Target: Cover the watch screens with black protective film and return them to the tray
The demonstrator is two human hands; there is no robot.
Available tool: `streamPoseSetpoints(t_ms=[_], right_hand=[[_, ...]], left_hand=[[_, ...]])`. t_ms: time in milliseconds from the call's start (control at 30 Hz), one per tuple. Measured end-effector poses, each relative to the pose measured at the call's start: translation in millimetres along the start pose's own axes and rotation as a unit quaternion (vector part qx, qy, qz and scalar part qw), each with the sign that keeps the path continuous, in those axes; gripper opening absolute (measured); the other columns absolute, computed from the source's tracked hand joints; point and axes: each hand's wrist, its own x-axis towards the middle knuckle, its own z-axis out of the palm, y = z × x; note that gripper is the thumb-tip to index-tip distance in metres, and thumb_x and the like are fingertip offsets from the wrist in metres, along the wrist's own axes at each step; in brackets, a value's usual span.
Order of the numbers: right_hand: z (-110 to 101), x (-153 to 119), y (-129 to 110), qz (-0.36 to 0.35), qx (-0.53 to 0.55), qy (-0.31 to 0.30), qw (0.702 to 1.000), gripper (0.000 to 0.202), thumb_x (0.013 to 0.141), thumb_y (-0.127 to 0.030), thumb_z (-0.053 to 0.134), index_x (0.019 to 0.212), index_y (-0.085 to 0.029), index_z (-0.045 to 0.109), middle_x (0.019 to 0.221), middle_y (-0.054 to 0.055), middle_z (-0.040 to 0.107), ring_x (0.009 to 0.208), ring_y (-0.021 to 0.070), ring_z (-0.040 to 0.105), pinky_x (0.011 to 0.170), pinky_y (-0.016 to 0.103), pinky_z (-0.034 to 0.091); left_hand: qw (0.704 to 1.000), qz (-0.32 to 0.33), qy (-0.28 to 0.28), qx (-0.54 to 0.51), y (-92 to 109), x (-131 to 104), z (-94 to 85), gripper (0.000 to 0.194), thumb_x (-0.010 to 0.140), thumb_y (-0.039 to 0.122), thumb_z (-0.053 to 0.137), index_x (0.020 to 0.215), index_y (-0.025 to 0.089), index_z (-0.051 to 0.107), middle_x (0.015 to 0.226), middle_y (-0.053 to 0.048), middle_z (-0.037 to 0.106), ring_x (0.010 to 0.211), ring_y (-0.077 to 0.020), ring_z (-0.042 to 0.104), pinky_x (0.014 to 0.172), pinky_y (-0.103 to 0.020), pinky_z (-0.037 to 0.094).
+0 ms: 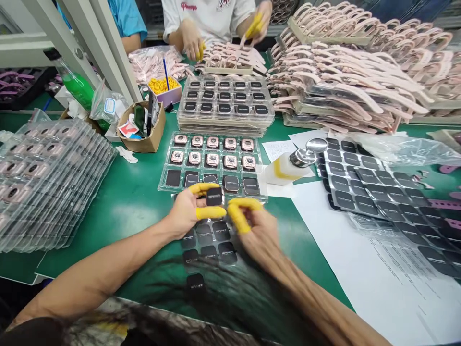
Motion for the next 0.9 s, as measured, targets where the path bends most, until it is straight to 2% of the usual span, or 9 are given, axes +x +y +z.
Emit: streamPoseSetpoints(t_ms=[100, 133, 200, 267, 367, 533, 700, 767, 900], right_hand=[[7.4, -2.7, -3.6, -0.185, -0.142, -0.134, 0.963, 0.021, 0.099, -0.044, 0.067, 0.113, -0.029, 0.075, 0.086, 0.005, 0.072, 0.073, 0.0249, 0.065, 0.060, 0.039, 0.048], [8.0, -3.1, -5.3, -0.219, -0.184, -0.158, 0.945, 0.025, 0.098, -0.044, 0.069, 0.117, -0.028, 0.075, 0.087, 0.006, 0.073, 0.074, 0.0258, 0.064, 0.061, 0.040, 0.047], [5.0, -3.2, -8.9, -0.242, -0.233, -0.195, 0.922, 0.034, 0.099, -0.044, 0.069, 0.126, -0.023, 0.073, 0.087, 0.007, 0.074, 0.075, 0.0266, 0.064, 0.064, 0.041, 0.044], [-2.4, -2.3, -12.6, -0.234, -0.248, -0.256, 0.905, 0.039, 0.101, -0.044, 0.066, 0.130, -0.020, 0.071, 0.085, 0.007, 0.075, 0.075, 0.0261, 0.066, 0.069, 0.041, 0.043], [-14.3, 1.0, -17.5, -0.198, -0.256, -0.347, 0.880, 0.042, 0.102, -0.047, 0.063, 0.134, -0.020, 0.070, 0.088, 0.008, 0.077, 0.078, 0.0257, 0.068, 0.075, 0.040, 0.040], [-18.1, 7.0, -20.9, -0.139, -0.246, -0.399, 0.872, 0.044, 0.103, -0.050, 0.062, 0.136, -0.021, 0.067, 0.088, 0.008, 0.079, 0.082, 0.0273, 0.070, 0.079, 0.040, 0.038], [-15.5, 9.9, -21.3, -0.129, -0.234, -0.408, 0.873, 0.046, 0.102, -0.050, 0.063, 0.138, -0.021, 0.066, 0.086, 0.006, 0.079, 0.084, 0.0281, 0.073, 0.080, 0.040, 0.036], [-15.9, 10.4, -21.7, -0.125, -0.224, -0.410, 0.875, 0.047, 0.102, -0.051, 0.064, 0.138, -0.021, 0.066, 0.084, 0.005, 0.079, 0.083, 0.0277, 0.073, 0.080, 0.040, 0.036], [-17.5, 11.1, -22.7, -0.129, -0.220, -0.407, 0.877, 0.046, 0.102, -0.051, 0.063, 0.137, -0.021, 0.066, 0.093, 0.008, 0.081, 0.089, 0.0293, 0.075, 0.082, 0.040, 0.037]], left_hand=[[0.986, 0.104, 0.041, 0.124, 35.4, 7.1, -28.2, 0.070, 0.068, 0.037, 0.096, 0.128, 0.021, 0.066, 0.120, -0.007, 0.071, 0.100, -0.0215, 0.070, 0.088, -0.039, 0.063], [0.960, 0.147, 0.056, 0.232, 48.8, 10.5, -41.3, 0.068, 0.068, 0.037, 0.096, 0.128, 0.020, 0.068, 0.129, -0.008, 0.068, 0.113, -0.0242, 0.067, 0.100, -0.042, 0.060], [0.865, 0.181, 0.094, 0.459, 71.5, 18.5, -69.1, 0.056, 0.073, 0.039, 0.095, 0.122, 0.020, 0.075, 0.155, -0.010, 0.052, 0.144, -0.0337, 0.048, 0.125, -0.052, 0.040], [0.802, 0.116, 0.081, 0.581, 84.2, 26.7, -94.2, 0.056, 0.073, 0.043, 0.093, 0.122, 0.023, 0.077, 0.166, -0.011, 0.040, 0.156, -0.0413, 0.033, 0.131, -0.061, 0.026], [0.777, 0.036, 0.031, 0.628, 84.6, 35.0, -117.6, 0.070, 0.071, 0.055, 0.091, 0.134, 0.030, 0.073, 0.167, -0.011, 0.039, 0.160, -0.0439, 0.026, 0.129, -0.064, 0.028], [0.744, 0.103, 0.105, 0.652, 65.1, 41.9, -116.5, 0.039, 0.083, 0.055, 0.081, 0.110, 0.027, 0.082, 0.152, -0.010, 0.056, 0.146, -0.0373, 0.048, 0.124, -0.058, 0.037], [0.622, 0.205, 0.209, 0.726, 64.4, 51.8, -101.3, 0.019, 0.090, 0.037, 0.077, 0.102, 0.022, 0.081, 0.146, -0.013, 0.063, 0.131, -0.0361, 0.058, 0.114, -0.052, 0.045], [0.585, 0.219, 0.193, 0.756, 77.9, 56.9, -98.8, 0.021, 0.096, 0.032, 0.071, 0.111, 0.019, 0.079, 0.145, -0.014, 0.065, 0.131, -0.0361, 0.057, 0.113, -0.050, 0.044], [0.589, 0.185, 0.057, 0.785, 113.6, 75.3, -95.9, 0.026, 0.103, 0.025, 0.061, 0.121, 0.011, 0.075, 0.120, -0.009, 0.076, 0.113, -0.0260, 0.066, 0.105, -0.037, 0.047]])
